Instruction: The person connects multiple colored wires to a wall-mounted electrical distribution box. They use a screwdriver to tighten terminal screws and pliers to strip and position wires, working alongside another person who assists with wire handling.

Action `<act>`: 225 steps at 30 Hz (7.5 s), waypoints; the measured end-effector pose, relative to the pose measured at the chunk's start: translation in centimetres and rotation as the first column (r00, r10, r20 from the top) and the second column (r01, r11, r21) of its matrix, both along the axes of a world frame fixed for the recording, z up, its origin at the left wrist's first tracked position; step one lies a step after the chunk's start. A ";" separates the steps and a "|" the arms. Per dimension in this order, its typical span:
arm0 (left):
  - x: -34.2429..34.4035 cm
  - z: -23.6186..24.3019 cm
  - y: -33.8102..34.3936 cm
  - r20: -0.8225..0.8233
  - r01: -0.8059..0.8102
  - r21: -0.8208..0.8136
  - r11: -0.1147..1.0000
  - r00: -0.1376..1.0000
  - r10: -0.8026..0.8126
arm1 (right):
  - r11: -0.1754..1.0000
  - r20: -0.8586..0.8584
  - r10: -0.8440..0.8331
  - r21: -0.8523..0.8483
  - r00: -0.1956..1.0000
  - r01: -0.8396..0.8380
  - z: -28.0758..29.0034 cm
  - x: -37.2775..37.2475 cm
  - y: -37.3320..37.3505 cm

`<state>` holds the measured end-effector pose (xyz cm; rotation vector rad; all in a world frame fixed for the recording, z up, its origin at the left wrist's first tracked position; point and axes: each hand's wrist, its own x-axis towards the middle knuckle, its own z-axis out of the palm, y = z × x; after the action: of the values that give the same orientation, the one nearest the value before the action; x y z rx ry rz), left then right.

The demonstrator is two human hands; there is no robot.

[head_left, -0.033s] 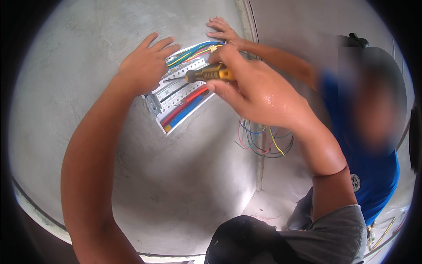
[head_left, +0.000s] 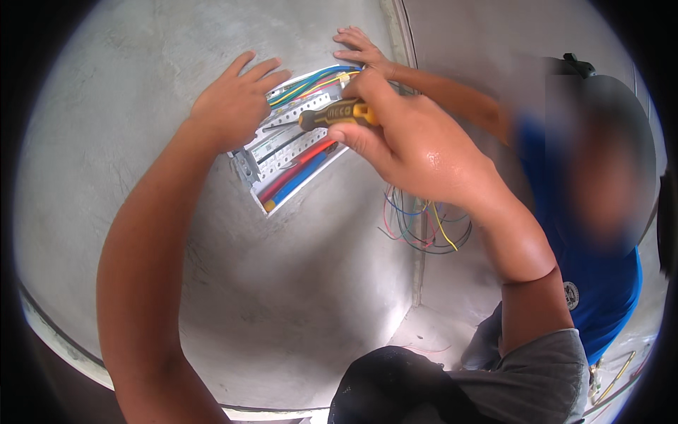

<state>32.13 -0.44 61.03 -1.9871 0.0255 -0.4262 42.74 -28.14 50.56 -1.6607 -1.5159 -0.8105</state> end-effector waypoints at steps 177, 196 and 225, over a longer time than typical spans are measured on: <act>0.2 -0.1 -0.4 0.009 -0.059 0.025 0.998 0.998 0.058 | 0.993 0.091 0.052 0.103 0.995 -0.061 -0.1 1.8 0.4; 0.4 -0.3 0.5 -0.005 -0.027 0.022 0.999 1.000 0.027 | 0.980 0.138 -0.068 -0.179 0.988 0.092 -1.0 0.4 0.0; 1.1 -0.4 1.4 -0.007 -0.006 0.115 0.993 1.000 0.007 | 0.952 -0.127 -0.178 -0.275 0.976 0.137 1.8 -2.4 1.2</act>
<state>33.18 0.98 60.63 -1.8745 0.0472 -0.4048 40.35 -26.95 52.31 -2.0140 -1.4475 -0.5655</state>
